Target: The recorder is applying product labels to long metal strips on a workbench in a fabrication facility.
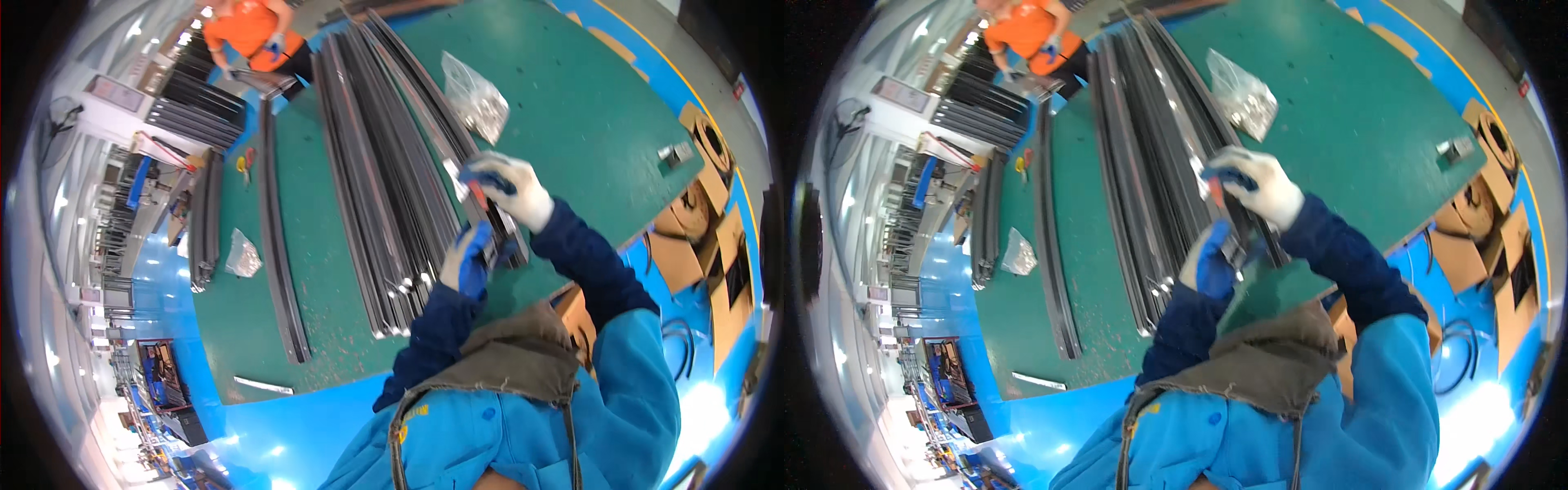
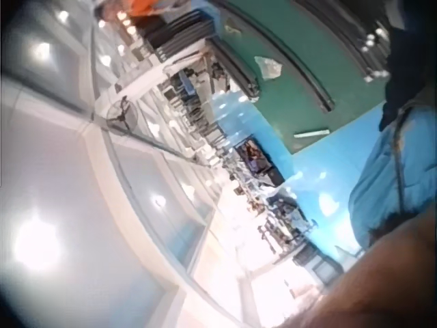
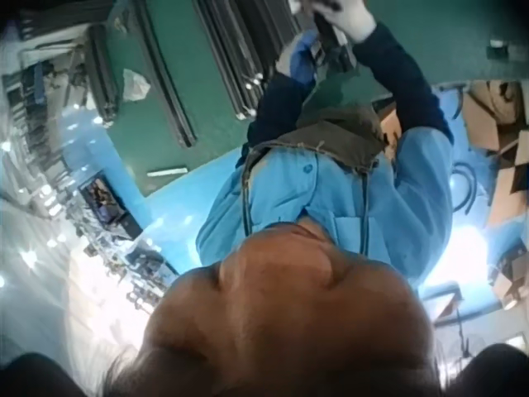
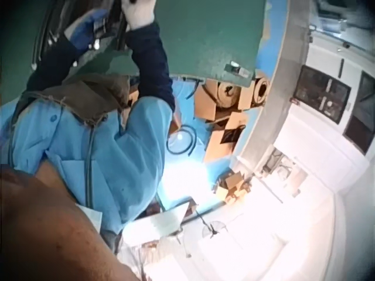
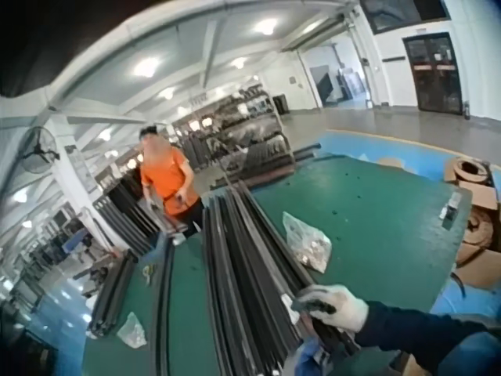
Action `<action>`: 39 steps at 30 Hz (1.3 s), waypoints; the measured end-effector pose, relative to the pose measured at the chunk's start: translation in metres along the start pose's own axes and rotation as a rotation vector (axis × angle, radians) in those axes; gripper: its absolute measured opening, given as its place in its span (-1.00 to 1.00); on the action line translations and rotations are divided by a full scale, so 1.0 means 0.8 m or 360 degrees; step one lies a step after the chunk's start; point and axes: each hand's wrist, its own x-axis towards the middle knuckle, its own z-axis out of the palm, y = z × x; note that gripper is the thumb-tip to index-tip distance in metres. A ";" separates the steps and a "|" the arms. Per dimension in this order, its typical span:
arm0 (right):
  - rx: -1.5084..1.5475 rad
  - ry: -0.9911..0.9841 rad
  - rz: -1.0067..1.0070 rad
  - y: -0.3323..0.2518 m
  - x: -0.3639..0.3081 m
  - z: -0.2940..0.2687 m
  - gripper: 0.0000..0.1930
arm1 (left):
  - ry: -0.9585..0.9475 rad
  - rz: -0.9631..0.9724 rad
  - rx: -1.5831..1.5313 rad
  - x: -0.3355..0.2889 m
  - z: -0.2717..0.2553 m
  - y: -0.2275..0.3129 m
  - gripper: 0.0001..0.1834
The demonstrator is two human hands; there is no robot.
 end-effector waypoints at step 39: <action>-0.0020 -0.0020 0.0136 -0.027 -0.014 0.002 -0.59 | 0.0123 -0.0116 -0.0142 -0.002 -0.016 -0.023 -0.74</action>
